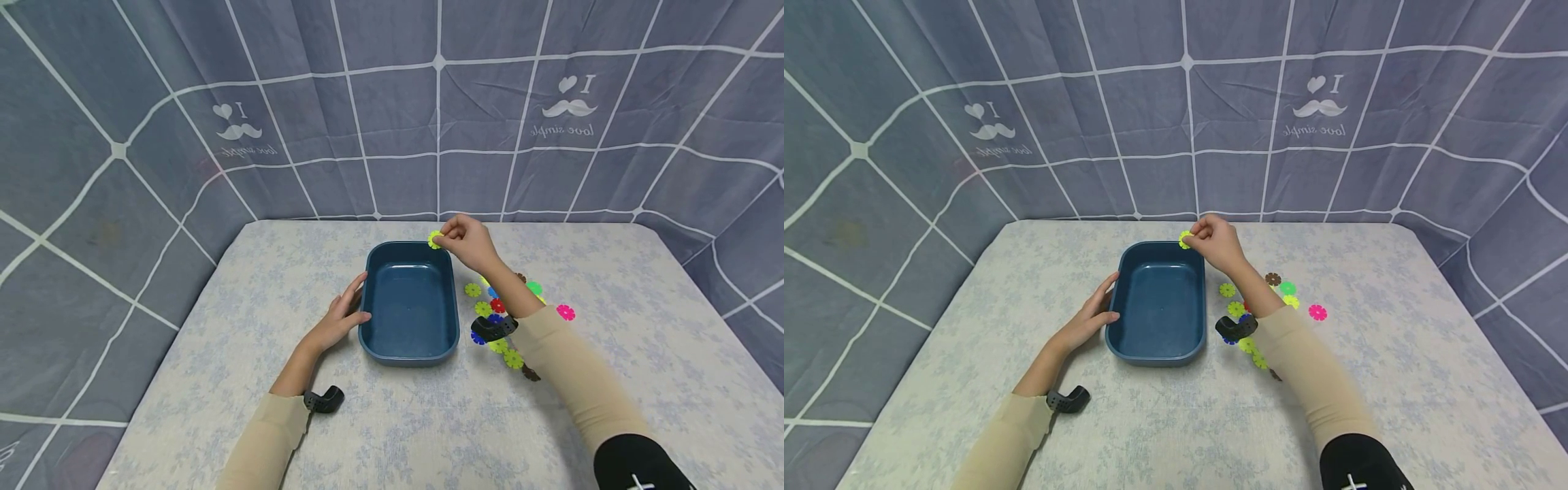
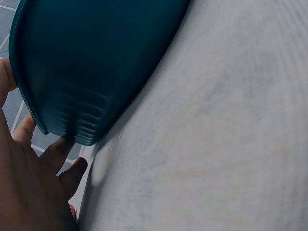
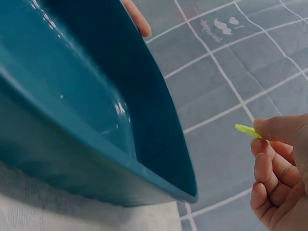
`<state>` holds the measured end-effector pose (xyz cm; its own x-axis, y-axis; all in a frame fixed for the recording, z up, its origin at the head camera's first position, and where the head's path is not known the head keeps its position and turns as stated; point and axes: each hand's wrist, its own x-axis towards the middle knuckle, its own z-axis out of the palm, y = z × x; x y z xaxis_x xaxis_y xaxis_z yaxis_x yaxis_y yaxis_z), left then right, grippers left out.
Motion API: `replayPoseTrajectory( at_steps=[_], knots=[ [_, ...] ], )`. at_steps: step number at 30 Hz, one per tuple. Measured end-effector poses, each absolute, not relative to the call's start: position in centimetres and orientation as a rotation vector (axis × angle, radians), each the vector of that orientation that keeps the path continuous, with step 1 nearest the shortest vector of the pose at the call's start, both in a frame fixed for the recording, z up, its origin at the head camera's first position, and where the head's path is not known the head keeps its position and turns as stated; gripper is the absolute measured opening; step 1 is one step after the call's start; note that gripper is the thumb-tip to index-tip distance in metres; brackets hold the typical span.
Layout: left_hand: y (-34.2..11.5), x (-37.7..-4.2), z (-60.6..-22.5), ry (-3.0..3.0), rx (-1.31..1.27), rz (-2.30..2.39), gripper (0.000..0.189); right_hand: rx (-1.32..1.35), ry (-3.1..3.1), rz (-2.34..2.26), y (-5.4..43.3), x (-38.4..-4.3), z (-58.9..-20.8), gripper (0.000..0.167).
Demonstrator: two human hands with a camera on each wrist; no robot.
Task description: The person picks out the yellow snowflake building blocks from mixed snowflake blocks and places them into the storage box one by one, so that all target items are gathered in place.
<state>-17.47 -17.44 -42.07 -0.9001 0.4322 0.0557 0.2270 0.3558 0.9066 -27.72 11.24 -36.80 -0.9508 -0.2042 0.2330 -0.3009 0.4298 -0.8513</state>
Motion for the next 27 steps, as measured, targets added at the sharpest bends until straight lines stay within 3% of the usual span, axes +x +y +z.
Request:
replayPoseTrajectory(
  at_steps=[27],
  knots=[
    [-17.4,-17.5,-41.9,2.415,0.581,1.562,0.073,0.598,-2.651,1.517,6.1,-28.8,-37.4,0.017]
  ],
)
